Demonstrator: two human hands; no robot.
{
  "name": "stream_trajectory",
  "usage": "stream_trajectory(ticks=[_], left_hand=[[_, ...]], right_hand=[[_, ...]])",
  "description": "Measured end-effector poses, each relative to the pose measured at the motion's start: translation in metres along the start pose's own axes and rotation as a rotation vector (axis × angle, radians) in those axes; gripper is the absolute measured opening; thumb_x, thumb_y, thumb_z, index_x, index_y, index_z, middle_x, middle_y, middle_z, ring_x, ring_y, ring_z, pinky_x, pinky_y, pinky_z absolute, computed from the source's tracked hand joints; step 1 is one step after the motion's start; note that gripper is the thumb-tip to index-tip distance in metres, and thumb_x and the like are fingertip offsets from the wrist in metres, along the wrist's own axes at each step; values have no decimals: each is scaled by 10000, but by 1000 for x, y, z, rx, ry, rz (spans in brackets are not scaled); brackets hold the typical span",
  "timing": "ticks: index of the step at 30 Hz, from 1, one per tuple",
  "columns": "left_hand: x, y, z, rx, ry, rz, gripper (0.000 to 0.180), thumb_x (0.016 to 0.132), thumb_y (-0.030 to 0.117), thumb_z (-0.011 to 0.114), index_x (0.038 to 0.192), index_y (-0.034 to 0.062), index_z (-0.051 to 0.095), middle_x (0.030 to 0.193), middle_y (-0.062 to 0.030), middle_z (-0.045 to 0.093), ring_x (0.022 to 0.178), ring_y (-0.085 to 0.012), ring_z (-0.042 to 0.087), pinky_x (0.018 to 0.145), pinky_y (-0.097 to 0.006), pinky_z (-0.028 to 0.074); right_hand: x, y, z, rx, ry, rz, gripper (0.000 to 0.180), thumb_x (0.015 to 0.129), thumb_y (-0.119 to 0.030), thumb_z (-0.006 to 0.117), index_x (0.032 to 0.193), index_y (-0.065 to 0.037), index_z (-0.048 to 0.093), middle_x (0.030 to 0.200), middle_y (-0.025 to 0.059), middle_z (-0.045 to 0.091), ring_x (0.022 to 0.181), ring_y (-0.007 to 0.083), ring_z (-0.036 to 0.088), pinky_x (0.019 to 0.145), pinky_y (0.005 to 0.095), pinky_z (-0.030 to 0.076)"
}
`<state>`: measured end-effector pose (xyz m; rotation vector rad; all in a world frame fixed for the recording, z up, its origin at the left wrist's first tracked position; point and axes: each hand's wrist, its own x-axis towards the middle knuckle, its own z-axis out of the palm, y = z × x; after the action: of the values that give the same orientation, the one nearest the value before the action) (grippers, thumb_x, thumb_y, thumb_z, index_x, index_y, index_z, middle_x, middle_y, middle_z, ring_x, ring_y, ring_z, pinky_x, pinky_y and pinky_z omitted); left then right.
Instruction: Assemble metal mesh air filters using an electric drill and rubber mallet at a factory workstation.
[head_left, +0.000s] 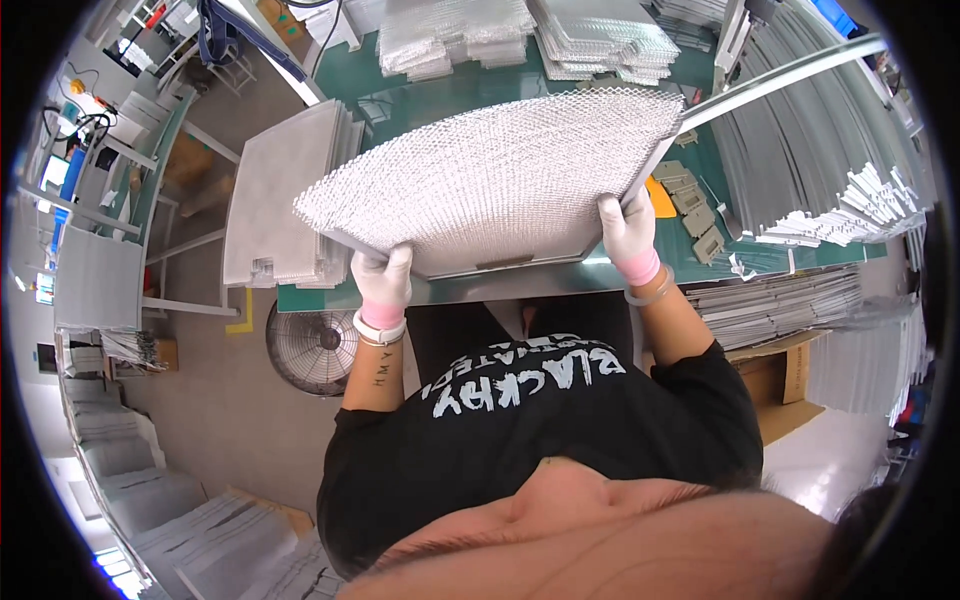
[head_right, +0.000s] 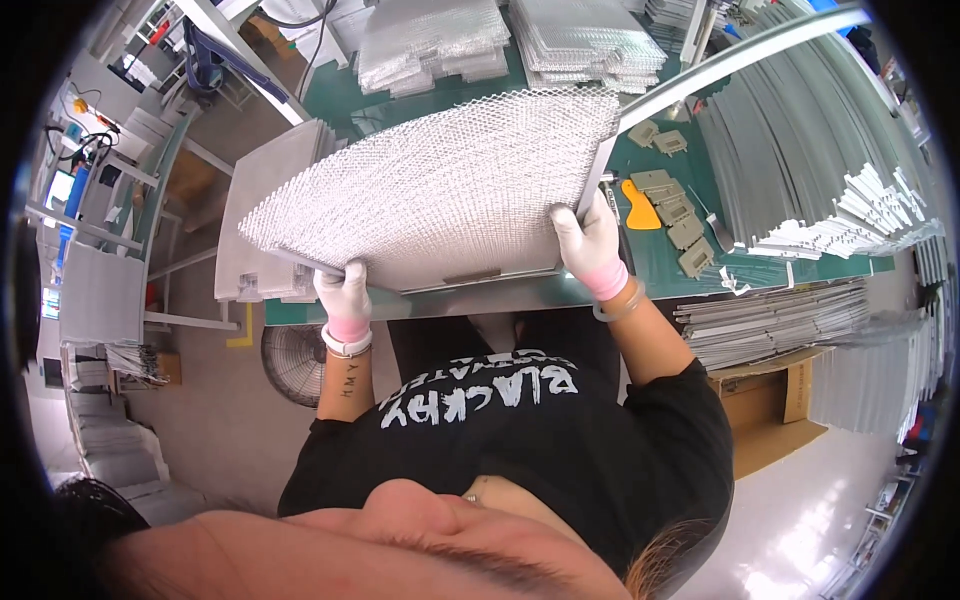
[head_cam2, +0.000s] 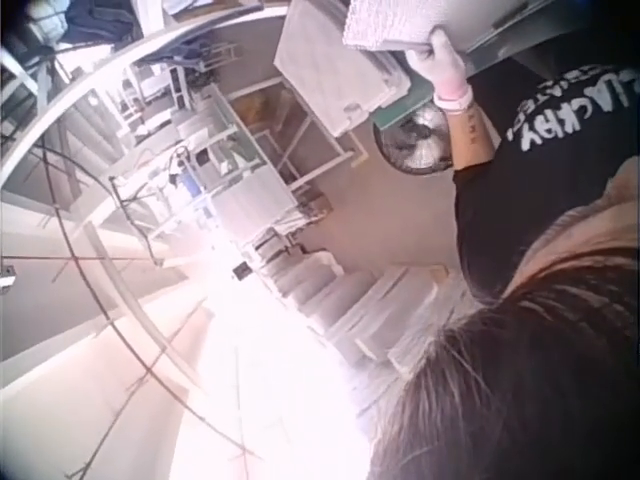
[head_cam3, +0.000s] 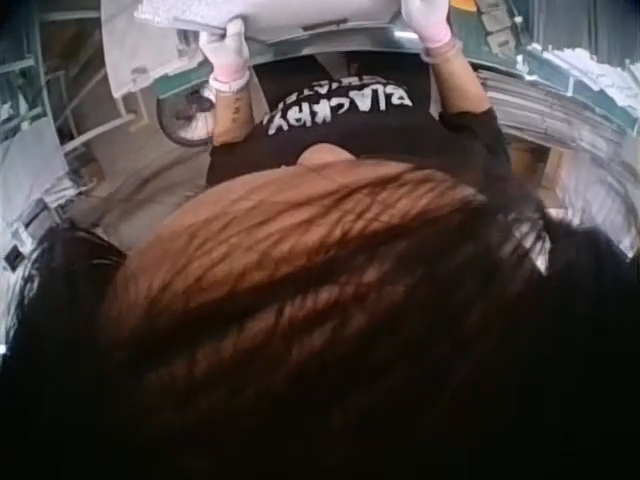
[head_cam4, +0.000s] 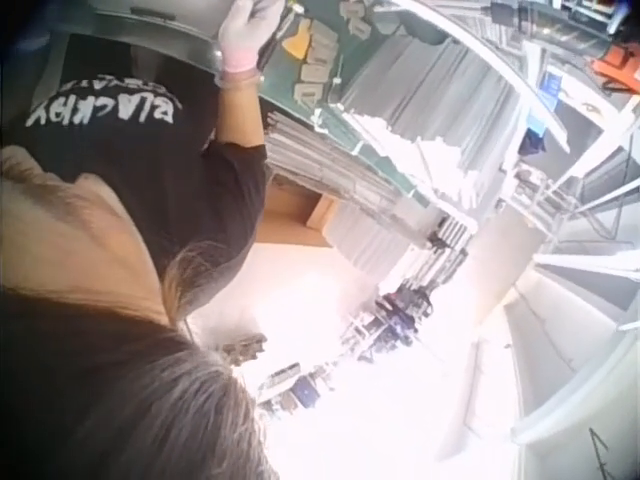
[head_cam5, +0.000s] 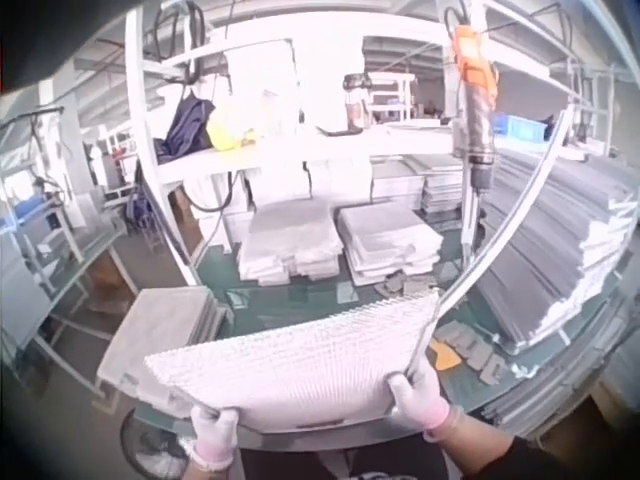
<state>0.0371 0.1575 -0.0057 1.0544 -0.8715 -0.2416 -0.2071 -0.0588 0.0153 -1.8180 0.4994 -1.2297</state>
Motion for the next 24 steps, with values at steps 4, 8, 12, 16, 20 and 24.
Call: stream_trajectory(ticks=[4,8,12,16,20,24], left_hand=[[6,4,0,21,-19,-58,433,869,216,757,1184,-33,594,1052,-21,656,893,-90,580,782,-248,469],[36,41,-1,179,-191,-213,413,885,187,733,1202,-27,578,1053,-25,650,889,-96,580,792,-248,472],[73,70,23,40,45,159,233,903,51,652,1118,-8,585,1014,-24,639,882,-92,572,818,-235,463],[76,69,27,26,127,164,141,897,-27,602,1034,4,583,1007,-32,632,892,-78,564,845,-231,454],[71,68,48,52,237,347,176,891,-49,578,1061,-1,577,1007,-27,622,868,-63,542,813,-220,446],[70,68,45,119,244,285,161,921,-16,552,1080,6,566,1025,-36,604,914,-79,535,861,-248,436]], right_hand=[[2,0,-4,87,-32,17,329,941,-129,590,1227,28,554,1129,94,639,1010,152,587,911,307,454],[17,1,-36,200,-326,121,391,892,-49,580,1266,51,531,1073,47,650,956,109,585,877,270,457],[48,-44,-31,400,-46,-45,223,882,15,575,1101,22,535,771,-31,575,686,35,502,600,215,400],[51,-56,-18,160,116,-69,116,896,-6,611,998,6,556,570,-102,410,506,-18,342,470,176,280],[49,-58,-7,196,226,-94,163,898,-22,635,1045,25,582,571,-110,410,514,-27,326,470,172,271],[48,-60,-5,211,245,-86,176,898,-22,635,1060,24,582,582,-113,419,518,-27,326,474,171,274]])
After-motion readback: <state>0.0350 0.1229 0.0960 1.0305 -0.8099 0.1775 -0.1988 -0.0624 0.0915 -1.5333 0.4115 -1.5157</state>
